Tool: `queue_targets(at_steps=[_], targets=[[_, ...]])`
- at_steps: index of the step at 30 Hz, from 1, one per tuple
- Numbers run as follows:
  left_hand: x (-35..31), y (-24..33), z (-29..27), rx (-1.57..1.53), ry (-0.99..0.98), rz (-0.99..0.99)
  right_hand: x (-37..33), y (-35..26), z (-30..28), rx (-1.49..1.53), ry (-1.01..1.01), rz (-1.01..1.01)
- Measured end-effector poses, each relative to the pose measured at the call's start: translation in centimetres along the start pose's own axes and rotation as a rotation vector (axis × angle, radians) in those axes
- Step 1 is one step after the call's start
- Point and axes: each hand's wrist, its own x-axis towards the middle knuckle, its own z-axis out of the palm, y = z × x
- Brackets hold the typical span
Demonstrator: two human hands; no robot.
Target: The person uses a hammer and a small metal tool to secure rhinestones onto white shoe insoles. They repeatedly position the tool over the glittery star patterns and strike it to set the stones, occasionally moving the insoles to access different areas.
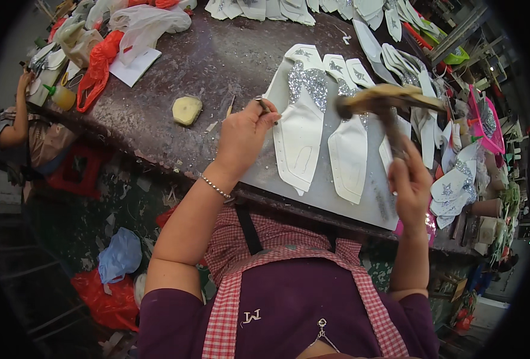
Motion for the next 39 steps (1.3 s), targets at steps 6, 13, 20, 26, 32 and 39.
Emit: queue_targets(at_steps=[6, 13, 20, 26, 32, 39], targets=[[0.8, 0.9, 0.4, 0.311, -0.005, 0.144, 4.7, -7.9, 2.3, 0.387, 0.032, -0.357], [0.9, 0.6, 0.7, 0.295, -0.020, 0.294, 5.5, -7.2, 4.7, -0.542, -0.153, -0.469], [0.4, -0.9, 0.6, 0.073, 0.080, 0.095, 2.9, -5.3, 2.9, 0.041, -0.128, -0.058], [-0.4, -1.7, 0.1, 0.014, 0.019, 0.028, 1.0, -2.5, 2.3, 0.048, -0.131, 0.026], [-0.7, -0.3, -0.4, 0.102, 0.015, 0.082, 2.0, -3.1, 2.3, 0.137, -0.082, -0.131], [-0.7, 0.6, 0.4, 0.247, 0.006, 0.353, 3.5, -6.8, 3.1, 0.120, 0.000, -0.484]])
